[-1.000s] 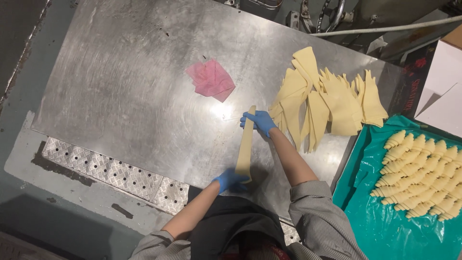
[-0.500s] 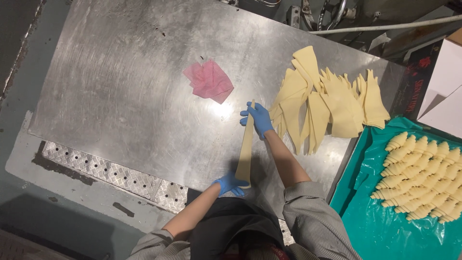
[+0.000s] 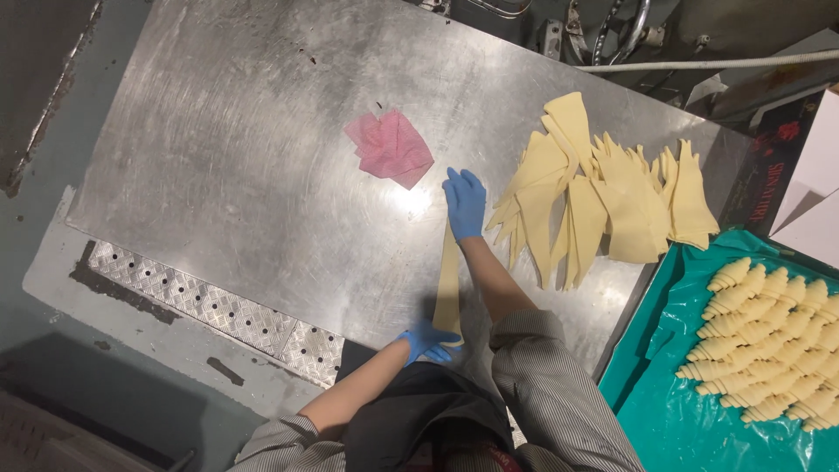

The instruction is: Rolling triangular pieces of dough into croissant shapes on a metal workbench.

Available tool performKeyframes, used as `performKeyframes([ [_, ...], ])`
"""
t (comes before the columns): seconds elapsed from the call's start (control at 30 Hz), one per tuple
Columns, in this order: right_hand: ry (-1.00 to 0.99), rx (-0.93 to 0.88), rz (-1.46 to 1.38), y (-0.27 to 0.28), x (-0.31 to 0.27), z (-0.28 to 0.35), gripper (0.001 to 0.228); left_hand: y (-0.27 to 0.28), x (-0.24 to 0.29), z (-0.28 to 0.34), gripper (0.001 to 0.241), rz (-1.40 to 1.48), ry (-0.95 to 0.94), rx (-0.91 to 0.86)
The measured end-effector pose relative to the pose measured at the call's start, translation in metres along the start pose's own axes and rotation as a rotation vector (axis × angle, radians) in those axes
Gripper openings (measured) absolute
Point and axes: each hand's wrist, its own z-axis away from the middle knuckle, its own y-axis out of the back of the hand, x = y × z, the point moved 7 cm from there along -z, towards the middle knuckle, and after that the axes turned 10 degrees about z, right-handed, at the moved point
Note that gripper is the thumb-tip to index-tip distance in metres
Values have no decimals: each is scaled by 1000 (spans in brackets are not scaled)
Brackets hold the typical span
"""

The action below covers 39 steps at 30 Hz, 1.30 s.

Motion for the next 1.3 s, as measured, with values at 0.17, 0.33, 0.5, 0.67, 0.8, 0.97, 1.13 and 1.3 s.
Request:
performKeyframes([
  [0.17,181,3,255,-5,-5,-2,26,4,0,9,53,47,29,129],
  [0.33,129,1,184,-6,0,-15,28,3,-5,13,37,239,-46,88],
  [0.5,-342,-54,-337,52,-13,39,19,12,38,116,43,-258,-159,281],
  [0.67,-162,-156,-318,81,26,199,19,28,53,134,36,-748,-751,562],
  [0.8,157,-312,-8,106,-29,252,22,-3,65,156,34,-997,-1366,459],
  [0.97,269,-317,189,97,-30,261,21,2,65,123,23,-1036,-1358,407],
  [1.13,239,-274,245,88,-18,257,17,-1,72,126,20,-979,-1353,451],
  [1.3,199,-258,237,86,-19,240,17,4,81,113,20,-939,-1178,489],
])
